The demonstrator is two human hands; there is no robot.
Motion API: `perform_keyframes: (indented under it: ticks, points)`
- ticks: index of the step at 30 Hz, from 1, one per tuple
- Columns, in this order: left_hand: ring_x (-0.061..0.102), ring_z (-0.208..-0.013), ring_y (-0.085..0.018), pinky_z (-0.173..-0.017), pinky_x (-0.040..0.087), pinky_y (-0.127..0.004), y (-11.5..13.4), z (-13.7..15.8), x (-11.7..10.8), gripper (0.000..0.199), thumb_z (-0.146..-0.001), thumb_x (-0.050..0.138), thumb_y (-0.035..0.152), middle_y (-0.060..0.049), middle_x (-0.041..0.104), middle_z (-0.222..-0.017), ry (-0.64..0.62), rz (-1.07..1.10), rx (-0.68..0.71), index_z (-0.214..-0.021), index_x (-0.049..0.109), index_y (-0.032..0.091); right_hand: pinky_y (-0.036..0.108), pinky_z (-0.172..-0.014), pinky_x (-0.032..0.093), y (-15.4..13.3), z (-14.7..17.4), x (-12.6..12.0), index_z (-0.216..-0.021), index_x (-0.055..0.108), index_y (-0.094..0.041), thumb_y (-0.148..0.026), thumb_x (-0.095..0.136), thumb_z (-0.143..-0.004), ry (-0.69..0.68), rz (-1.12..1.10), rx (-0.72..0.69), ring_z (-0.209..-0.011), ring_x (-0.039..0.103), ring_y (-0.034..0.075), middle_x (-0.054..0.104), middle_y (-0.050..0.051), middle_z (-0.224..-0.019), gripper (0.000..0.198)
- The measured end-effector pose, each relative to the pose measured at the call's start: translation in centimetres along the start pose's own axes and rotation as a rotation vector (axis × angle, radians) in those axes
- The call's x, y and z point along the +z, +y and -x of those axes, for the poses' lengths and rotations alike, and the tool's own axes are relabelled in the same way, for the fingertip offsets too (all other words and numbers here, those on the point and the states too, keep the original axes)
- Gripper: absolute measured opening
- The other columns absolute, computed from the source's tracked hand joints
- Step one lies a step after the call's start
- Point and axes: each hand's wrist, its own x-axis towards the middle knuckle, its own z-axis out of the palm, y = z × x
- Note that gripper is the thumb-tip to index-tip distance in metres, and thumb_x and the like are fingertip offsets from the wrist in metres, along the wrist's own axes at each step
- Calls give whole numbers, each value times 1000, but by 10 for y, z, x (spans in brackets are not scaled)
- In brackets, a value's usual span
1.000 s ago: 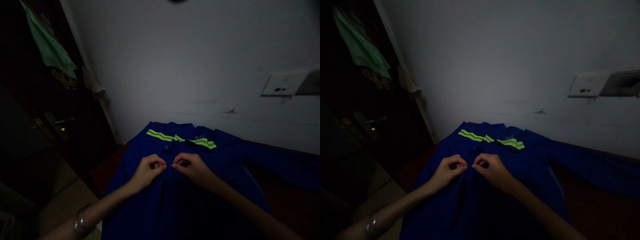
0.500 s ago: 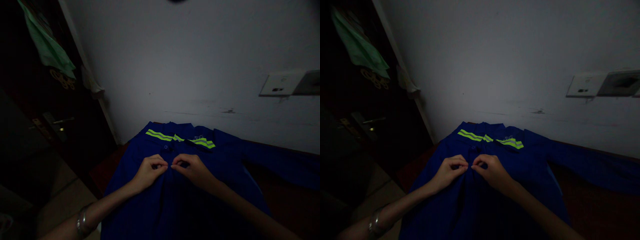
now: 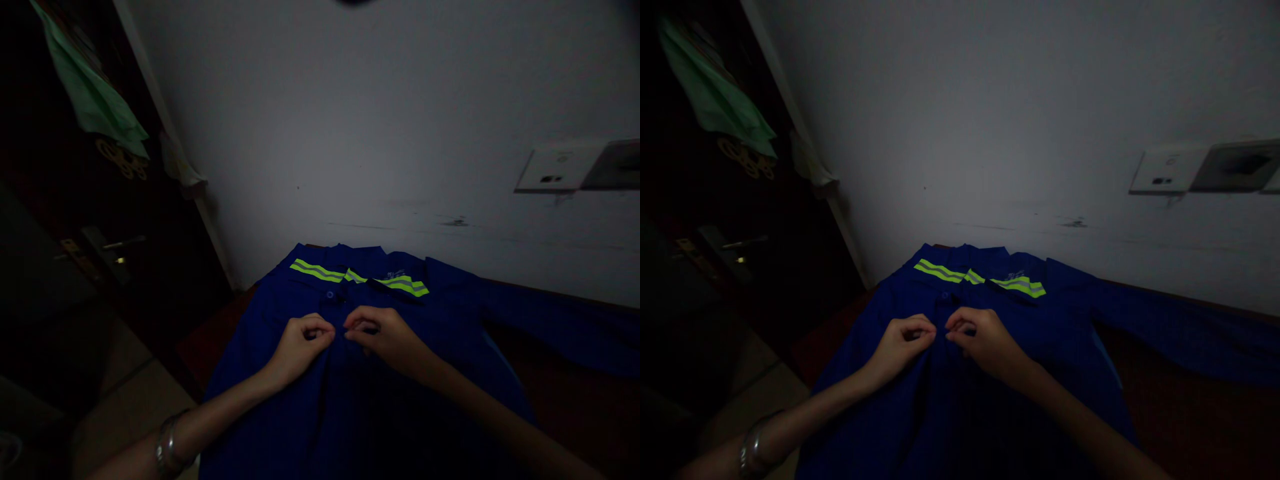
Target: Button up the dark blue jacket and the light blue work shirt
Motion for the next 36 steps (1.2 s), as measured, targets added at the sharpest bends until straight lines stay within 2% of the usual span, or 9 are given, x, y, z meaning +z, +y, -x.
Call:
perform_keyframes:
  ticks: [3,6,9,12,16,20,27,32,36]
  points:
    - [46,-60,-9,-54,32,-20,0,-1,0,15,-72,58,23,-2,56,-69,-11,7,-3,-69,67,12,19,-48,44,2,-2,2,-92,62,-15,-18,58,-72,-4,-16,-37,-61,57,10,62,2,-74,21]
    - [44,-58,-8,-53,31,-19,-2,-2,1,14,-72,57,22,-1,56,-69,-16,-2,-1,-69,67,12,20,-54,44,5,-3,1,-102,63,-19,-15,55,-75,-16,119,-144,-65,56,10,62,3,-81,29]
    - [45,-58,-8,-52,32,-18,-4,-4,3,12,-70,57,19,-1,56,-68,-30,28,-4,-67,66,12,23,-63,44,4,-2,-1,-101,66,-21,-15,52,-78,-35,276,-266,-70,55,11,62,3,-81,27]
    - [43,-54,-6,-48,30,-17,-3,-4,3,10,-68,58,19,1,55,-66,-47,82,-34,-67,65,12,24,-66,44,2,-1,-3,-103,65,-23,-14,52,-78,-35,313,-299,-72,55,12,62,3,-80,29]
    - [33,-38,-3,-38,22,-17,2,-3,3,19,-69,61,30,6,46,-52,-69,165,-176,-69,61,11,24,-67,44,2,-1,-4,-105,63,-24,-15,53,-79,-65,329,-335,-74,55,12,62,3,-83,30]
    - [27,-32,-3,-34,17,-17,3,-2,2,30,-69,62,41,10,36,-41,-129,229,-269,-75,59,12,23,-68,44,4,-2,-6,-101,63,-22,-14,54,-78,-95,340,-356,-75,56,12,63,3,-86,26]
    - [30,-31,-3,-32,21,-17,-1,-3,-1,34,-68,63,44,9,37,-40,-153,244,-257,-77,60,11,23,-68,44,6,-3,-6,-91,61,-19,-20,56,-79,-75,390,-399,-74,57,11,63,2,-85,13]
    - [31,-30,-3,-31,22,-16,-4,-3,-1,33,-70,62,44,9,40,-43,-160,232,-238,-77,59,12,23,-70,44,7,-3,-7,-94,60,-19,-18,54,-80,-93,440,-473,-78,57,11,62,2,-86,14]
    - [32,-31,-3,-31,22,-16,-3,-2,-2,31,-71,61,42,8,40,-44,-174,205,-211,-75,58,12,23,-71,43,8,-3,-8,-91,59,-19,-17,55,-79,-121,467,-475,-79,56,11,61,1,-85,12]
